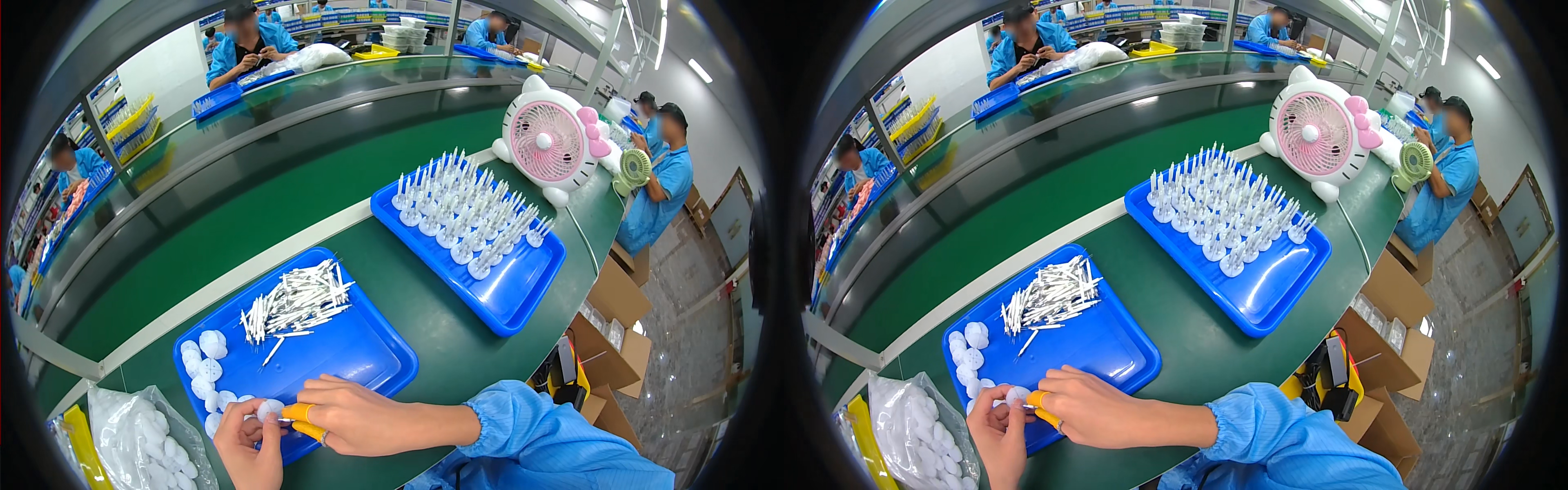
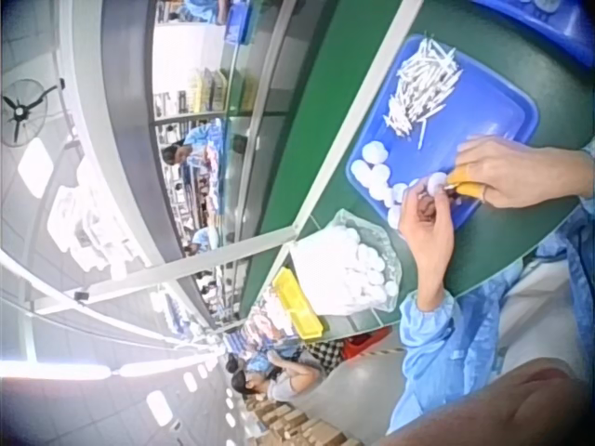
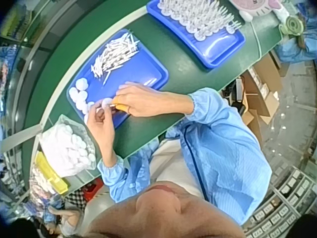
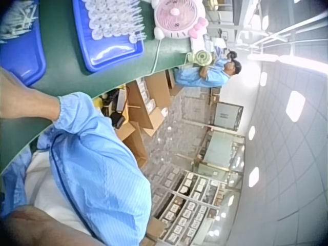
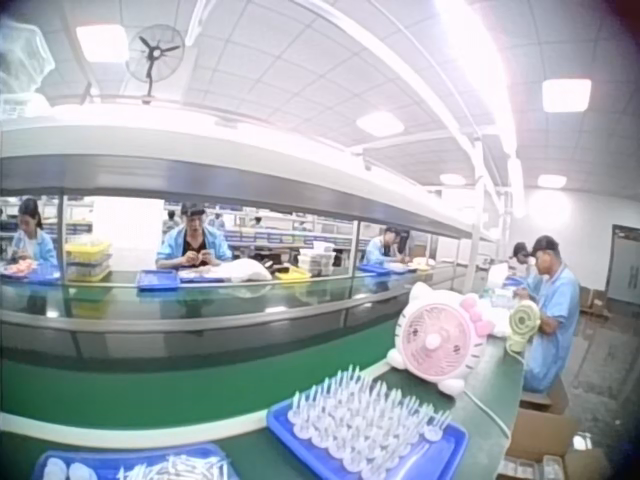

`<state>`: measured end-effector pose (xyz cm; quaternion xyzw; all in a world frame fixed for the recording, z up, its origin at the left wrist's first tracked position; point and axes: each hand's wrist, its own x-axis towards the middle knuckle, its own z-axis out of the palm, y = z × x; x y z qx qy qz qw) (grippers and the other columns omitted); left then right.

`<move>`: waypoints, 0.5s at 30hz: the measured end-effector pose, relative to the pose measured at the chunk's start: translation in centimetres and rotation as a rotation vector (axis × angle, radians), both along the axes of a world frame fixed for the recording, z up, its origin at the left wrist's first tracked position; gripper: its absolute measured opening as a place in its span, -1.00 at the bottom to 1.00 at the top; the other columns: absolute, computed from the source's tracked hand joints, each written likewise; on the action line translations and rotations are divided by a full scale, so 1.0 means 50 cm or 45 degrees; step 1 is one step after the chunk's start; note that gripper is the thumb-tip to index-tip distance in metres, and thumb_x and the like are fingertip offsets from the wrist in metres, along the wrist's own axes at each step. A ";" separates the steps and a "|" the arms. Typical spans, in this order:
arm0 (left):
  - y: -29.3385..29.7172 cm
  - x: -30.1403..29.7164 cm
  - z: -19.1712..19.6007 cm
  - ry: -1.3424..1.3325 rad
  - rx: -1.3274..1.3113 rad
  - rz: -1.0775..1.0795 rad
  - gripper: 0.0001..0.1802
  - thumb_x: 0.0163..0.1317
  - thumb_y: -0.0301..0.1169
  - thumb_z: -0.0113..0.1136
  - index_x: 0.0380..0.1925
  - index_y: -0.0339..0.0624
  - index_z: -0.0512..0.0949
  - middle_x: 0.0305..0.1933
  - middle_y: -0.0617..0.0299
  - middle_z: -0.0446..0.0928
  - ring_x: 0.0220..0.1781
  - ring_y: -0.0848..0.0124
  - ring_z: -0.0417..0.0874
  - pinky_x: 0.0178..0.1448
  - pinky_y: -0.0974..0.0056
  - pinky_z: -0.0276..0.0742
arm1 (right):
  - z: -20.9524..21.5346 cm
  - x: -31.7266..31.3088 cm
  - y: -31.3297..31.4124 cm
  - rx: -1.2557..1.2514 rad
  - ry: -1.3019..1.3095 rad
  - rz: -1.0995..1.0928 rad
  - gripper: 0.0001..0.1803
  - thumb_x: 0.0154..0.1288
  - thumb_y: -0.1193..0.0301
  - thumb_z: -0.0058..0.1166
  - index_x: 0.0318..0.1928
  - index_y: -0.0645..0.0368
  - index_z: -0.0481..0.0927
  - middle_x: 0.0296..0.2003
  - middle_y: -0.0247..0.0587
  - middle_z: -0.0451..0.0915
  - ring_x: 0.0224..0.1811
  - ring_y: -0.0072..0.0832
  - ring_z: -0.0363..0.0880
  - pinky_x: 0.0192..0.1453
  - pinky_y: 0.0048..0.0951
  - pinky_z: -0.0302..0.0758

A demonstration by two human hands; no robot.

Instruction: The person inserts white plastic rods into white circular bases using a yellow tool. They pick up a base, insert a rod, and place the assembled unit into a blue tray. The process is repeated continuously throughout the clip.

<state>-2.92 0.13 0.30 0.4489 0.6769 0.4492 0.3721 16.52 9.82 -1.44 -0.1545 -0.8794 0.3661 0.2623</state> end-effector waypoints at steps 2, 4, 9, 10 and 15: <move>-0.001 -0.002 -0.002 0.006 0.006 -0.006 -0.77 0.59 -0.51 0.19 0.13 -0.39 0.57 -0.12 0.01 0.76 -0.10 0.36 0.81 0.03 0.33 0.76 | 0.000 -0.001 -0.001 -0.008 0.002 -0.001 -0.55 0.02 0.67 0.23 0.02 0.41 0.68 -0.21 -0.07 0.54 -0.04 -0.14 0.54 0.10 -0.15 0.52; -0.001 -0.003 0.001 0.014 -0.022 -0.006 -0.78 0.59 -0.50 0.19 0.13 -0.38 0.57 -0.11 0.00 0.76 -0.10 0.36 0.82 0.04 0.33 0.76 | 0.000 -0.001 -0.002 -0.009 0.001 -0.004 -0.55 0.02 0.67 0.23 0.02 0.41 0.68 -0.21 -0.07 0.53 -0.04 -0.14 0.54 0.11 -0.15 0.52; -0.001 -0.001 0.004 0.008 -0.037 0.000 -0.78 0.59 -0.50 0.19 0.13 -0.38 0.57 -0.11 -0.01 0.76 -0.10 0.35 0.82 0.05 0.32 0.76 | 0.005 0.000 -0.002 -0.014 0.002 -0.003 -0.55 0.02 0.66 0.23 0.02 0.41 0.68 -0.20 -0.07 0.54 -0.04 -0.14 0.53 0.12 -0.15 0.52; 0.000 0.000 0.006 0.012 -0.037 -0.002 -0.78 0.59 -0.50 0.19 0.13 -0.38 0.57 -0.11 -0.01 0.76 -0.10 0.35 0.82 0.05 0.32 0.76 | 0.005 0.001 -0.001 -0.023 0.007 -0.003 -0.55 0.02 0.66 0.23 0.02 0.41 0.68 -0.20 -0.07 0.54 -0.04 -0.14 0.53 0.12 -0.15 0.52; 0.004 0.006 0.009 0.012 -0.035 -0.001 -0.76 0.59 -0.50 0.20 0.14 -0.38 0.57 -0.09 0.00 0.75 -0.08 0.34 0.81 0.07 0.31 0.76 | 0.002 0.004 0.000 -0.017 -0.008 -0.002 -0.54 0.03 0.66 0.24 0.04 0.40 0.67 -0.19 -0.07 0.54 -0.02 -0.14 0.53 0.13 -0.14 0.52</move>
